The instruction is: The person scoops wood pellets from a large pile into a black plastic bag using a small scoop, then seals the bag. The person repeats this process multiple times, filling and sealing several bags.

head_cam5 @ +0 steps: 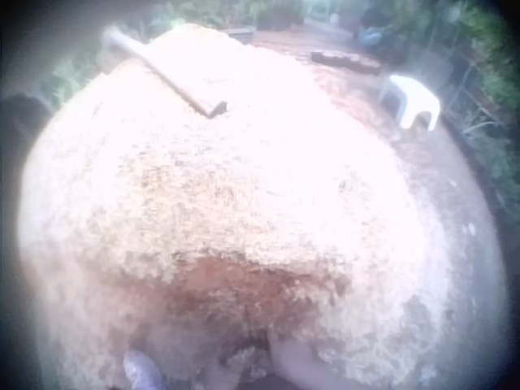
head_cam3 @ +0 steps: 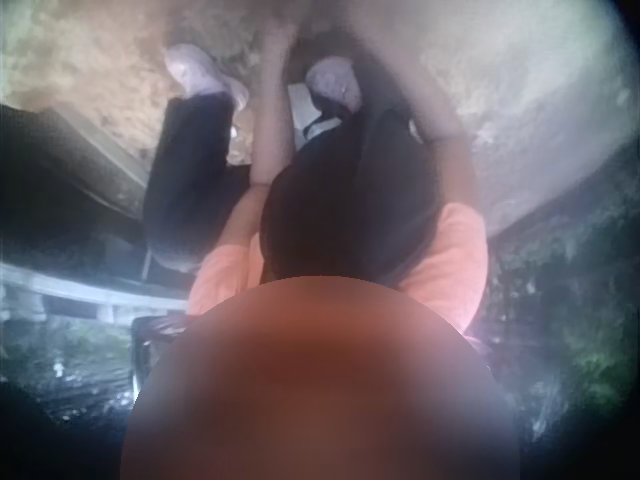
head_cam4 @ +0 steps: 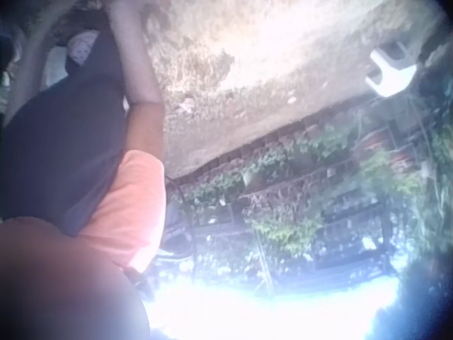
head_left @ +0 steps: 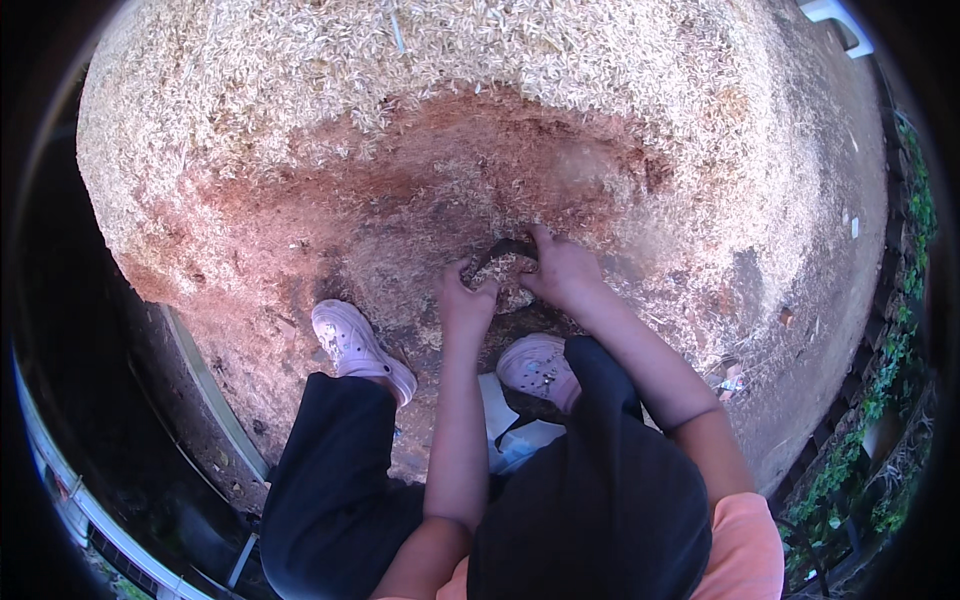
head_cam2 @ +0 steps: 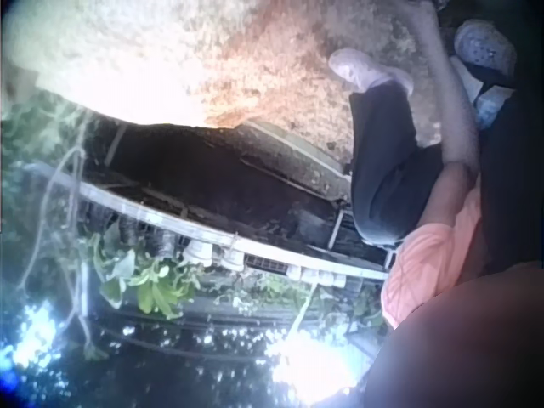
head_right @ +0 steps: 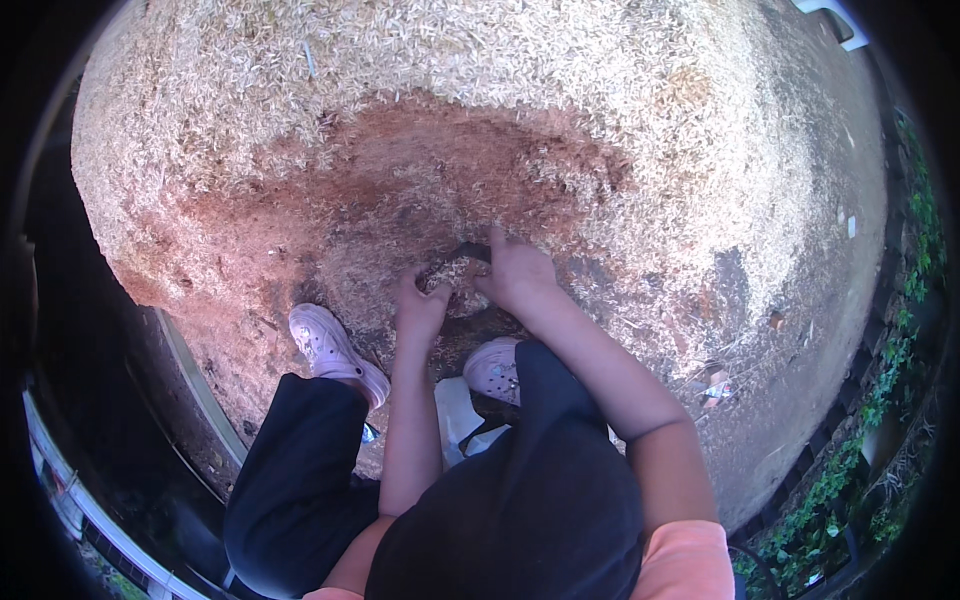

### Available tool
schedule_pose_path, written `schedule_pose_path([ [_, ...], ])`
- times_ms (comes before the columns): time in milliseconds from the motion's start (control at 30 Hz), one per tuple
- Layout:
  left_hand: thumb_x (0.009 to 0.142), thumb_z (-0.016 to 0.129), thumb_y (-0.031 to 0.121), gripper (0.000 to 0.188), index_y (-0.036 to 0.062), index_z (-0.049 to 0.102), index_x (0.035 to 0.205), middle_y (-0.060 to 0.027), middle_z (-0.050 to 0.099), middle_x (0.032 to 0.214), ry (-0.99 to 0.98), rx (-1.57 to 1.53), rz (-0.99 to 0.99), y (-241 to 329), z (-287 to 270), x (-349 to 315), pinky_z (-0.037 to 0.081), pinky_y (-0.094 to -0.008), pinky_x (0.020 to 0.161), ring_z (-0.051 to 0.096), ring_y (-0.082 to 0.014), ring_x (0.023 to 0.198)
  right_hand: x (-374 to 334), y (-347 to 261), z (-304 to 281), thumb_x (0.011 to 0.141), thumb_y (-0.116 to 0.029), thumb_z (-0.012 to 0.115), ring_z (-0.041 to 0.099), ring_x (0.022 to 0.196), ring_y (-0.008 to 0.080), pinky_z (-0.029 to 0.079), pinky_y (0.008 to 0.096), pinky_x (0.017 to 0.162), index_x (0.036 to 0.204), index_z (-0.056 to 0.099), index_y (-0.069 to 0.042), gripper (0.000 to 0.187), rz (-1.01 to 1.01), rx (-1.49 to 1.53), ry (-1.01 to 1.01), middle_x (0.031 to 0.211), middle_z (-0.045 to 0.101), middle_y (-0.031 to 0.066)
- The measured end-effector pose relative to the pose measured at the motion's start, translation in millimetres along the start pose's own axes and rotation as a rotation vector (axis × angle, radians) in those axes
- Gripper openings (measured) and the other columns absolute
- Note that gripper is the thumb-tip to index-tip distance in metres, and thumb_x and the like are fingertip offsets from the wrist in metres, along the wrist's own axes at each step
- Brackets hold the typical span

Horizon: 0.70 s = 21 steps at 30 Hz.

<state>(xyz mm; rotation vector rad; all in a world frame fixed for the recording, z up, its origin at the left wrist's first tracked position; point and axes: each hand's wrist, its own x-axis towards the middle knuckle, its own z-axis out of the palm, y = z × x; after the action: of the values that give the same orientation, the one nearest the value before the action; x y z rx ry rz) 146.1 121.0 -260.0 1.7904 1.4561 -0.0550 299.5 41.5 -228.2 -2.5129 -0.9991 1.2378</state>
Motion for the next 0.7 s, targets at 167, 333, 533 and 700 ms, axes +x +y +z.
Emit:
schedule_pose_path([
  [167,0.074,0.067,0.007,0.045,0.0047,0.061,0.119,-0.0226,0.063,0.112,-0.057,0.149,0.157,13.1,0.3,-0.3,0.049,-0.0404,0.092,0.063,-0.0365,0.103,9.5,-9.1,17.2,0.078,-0.025,0.071,0.068,0.094,0.0364,0.056,0.0443,0.082,0.128,0.05,-0.01,0.056,0.014,0.001,-0.05,0.105,0.066,0.0222],
  [333,0.073,0.071,0.007,0.041,0.0087,0.061,0.113,-0.0203,0.063,0.11,0.071,0.101,0.105,13.7,5.0,-2.7,0.049,-0.0475,0.089,0.061,-0.0393,0.103,11.8,-12.2,27.7,0.078,-0.013,0.068,0.068,0.09,0.0367,0.056,0.0451,0.077,0.126,0.05,-0.009,0.051,-0.079,-0.059,0.022,0.103,0.064,0.0209],
  [533,0.073,0.069,0.005,0.041,0.0055,0.06,0.113,-0.0234,0.066,0.104,0.095,0.04,-0.123,-2.2,-6.6,2.9,0.048,-0.0456,0.088,0.063,-0.0414,0.099,9.4,-16.2,25.9,0.083,-0.014,0.068,0.065,0.094,0.0384,0.053,0.0475,0.083,0.126,0.052,-0.008,0.046,-0.252,0.094,0.115,0.103,0.062,0.0212],
  [700,0.074,0.069,0.009,0.039,0.0044,0.06,0.112,-0.024,0.066,0.102,0.189,-0.1,-0.198,-41.5,-14.7,14.9,0.048,-0.0413,0.089,0.064,-0.0387,0.098,4.1,35.0,20.6,0.083,-0.035,0.074,0.048,0.123,0.0423,0.038,0.0499,0.105,0.139,0.046,-0.01,0.067,-0.403,0.331,0.424,0.127,0.053,0.027],
])
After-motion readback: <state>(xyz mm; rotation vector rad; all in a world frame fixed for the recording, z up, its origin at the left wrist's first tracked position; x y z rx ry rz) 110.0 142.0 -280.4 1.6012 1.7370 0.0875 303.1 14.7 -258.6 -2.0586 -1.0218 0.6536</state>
